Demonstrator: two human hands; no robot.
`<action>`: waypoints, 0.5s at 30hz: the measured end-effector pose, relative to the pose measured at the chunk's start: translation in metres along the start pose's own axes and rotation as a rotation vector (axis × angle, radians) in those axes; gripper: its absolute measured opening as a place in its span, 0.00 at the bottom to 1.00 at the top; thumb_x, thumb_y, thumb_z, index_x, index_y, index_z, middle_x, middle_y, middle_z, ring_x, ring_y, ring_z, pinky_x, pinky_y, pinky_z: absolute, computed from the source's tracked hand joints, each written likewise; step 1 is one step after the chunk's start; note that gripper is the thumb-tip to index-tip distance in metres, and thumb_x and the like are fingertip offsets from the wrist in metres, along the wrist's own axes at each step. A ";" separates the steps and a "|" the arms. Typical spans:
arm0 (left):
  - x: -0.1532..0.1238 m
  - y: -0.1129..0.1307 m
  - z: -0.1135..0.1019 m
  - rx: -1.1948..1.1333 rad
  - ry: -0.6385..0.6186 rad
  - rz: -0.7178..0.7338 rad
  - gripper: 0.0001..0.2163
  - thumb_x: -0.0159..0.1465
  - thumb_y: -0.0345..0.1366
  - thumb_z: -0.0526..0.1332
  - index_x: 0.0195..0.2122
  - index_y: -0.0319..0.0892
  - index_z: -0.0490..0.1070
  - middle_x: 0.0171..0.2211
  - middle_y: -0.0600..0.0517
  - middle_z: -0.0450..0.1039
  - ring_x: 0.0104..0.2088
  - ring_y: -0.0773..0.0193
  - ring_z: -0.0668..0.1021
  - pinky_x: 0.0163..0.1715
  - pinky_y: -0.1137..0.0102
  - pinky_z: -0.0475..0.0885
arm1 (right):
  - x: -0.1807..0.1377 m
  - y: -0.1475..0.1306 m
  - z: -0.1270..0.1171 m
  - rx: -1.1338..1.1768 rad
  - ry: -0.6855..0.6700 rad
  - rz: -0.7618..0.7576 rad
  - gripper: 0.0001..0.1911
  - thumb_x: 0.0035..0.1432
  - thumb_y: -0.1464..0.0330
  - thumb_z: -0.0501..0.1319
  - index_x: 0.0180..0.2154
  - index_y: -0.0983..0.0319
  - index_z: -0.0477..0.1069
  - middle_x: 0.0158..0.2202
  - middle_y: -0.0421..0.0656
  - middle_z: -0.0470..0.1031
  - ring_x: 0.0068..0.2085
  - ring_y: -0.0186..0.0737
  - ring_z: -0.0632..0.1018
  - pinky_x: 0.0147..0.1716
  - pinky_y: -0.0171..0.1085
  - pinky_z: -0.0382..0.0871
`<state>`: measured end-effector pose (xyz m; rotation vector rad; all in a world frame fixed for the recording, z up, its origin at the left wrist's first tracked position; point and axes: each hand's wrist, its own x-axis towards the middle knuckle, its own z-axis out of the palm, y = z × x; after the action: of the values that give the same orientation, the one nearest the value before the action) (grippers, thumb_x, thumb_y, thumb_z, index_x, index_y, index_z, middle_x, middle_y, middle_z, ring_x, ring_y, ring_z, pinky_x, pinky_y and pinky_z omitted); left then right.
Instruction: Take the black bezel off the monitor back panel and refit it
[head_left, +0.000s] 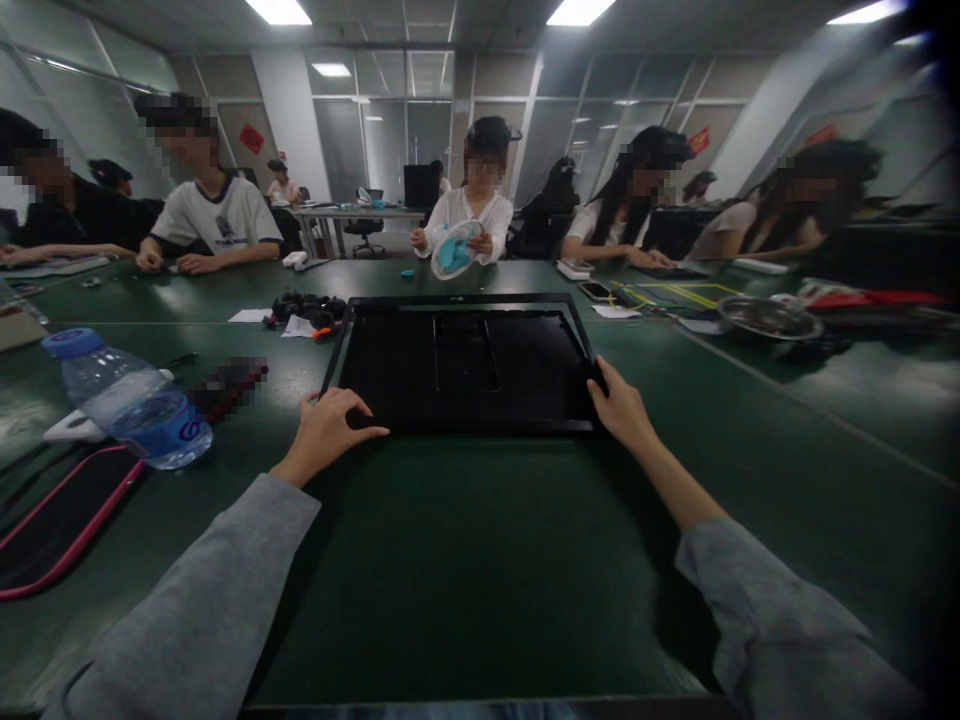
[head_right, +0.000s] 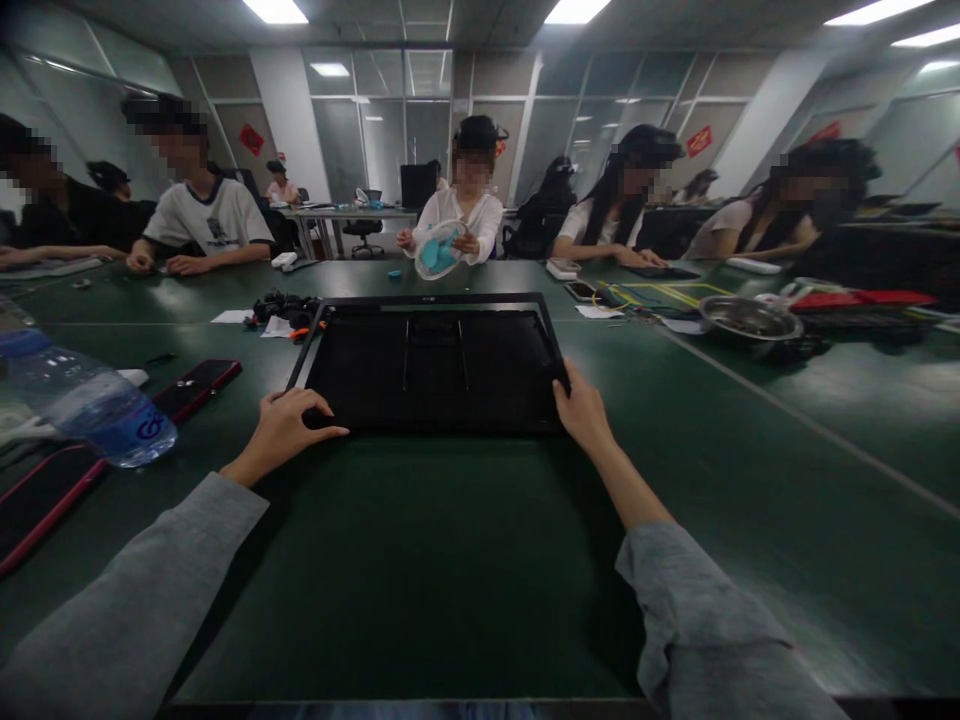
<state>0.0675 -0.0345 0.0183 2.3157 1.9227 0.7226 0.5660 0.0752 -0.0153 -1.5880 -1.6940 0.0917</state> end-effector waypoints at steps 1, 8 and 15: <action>0.000 0.001 -0.001 0.000 -0.021 0.005 0.20 0.56 0.58 0.69 0.37 0.47 0.75 0.44 0.49 0.79 0.51 0.48 0.75 0.61 0.46 0.52 | 0.000 0.001 0.000 -0.004 0.003 0.000 0.32 0.64 0.62 0.54 0.67 0.63 0.63 0.63 0.52 0.70 0.62 0.56 0.72 0.64 0.54 0.63; 0.002 0.001 -0.001 0.000 0.070 -0.043 0.17 0.67 0.54 0.59 0.48 0.50 0.76 0.57 0.47 0.73 0.60 0.46 0.70 0.59 0.48 0.60 | 0.003 0.012 -0.001 0.018 0.004 -0.026 0.30 0.62 0.61 0.58 0.63 0.61 0.68 0.60 0.49 0.73 0.60 0.54 0.74 0.62 0.54 0.66; 0.010 -0.032 0.005 0.015 0.220 -0.332 0.24 0.67 0.49 0.58 0.59 0.41 0.71 0.54 0.40 0.74 0.46 0.51 0.79 0.47 0.60 0.73 | 0.006 0.025 0.002 0.042 0.040 -0.017 0.27 0.60 0.59 0.59 0.59 0.62 0.73 0.55 0.51 0.78 0.55 0.54 0.78 0.59 0.54 0.69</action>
<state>0.0417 -0.0164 0.0064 1.9171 2.3314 0.9557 0.5856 0.0870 -0.0276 -1.5342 -1.6642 0.0861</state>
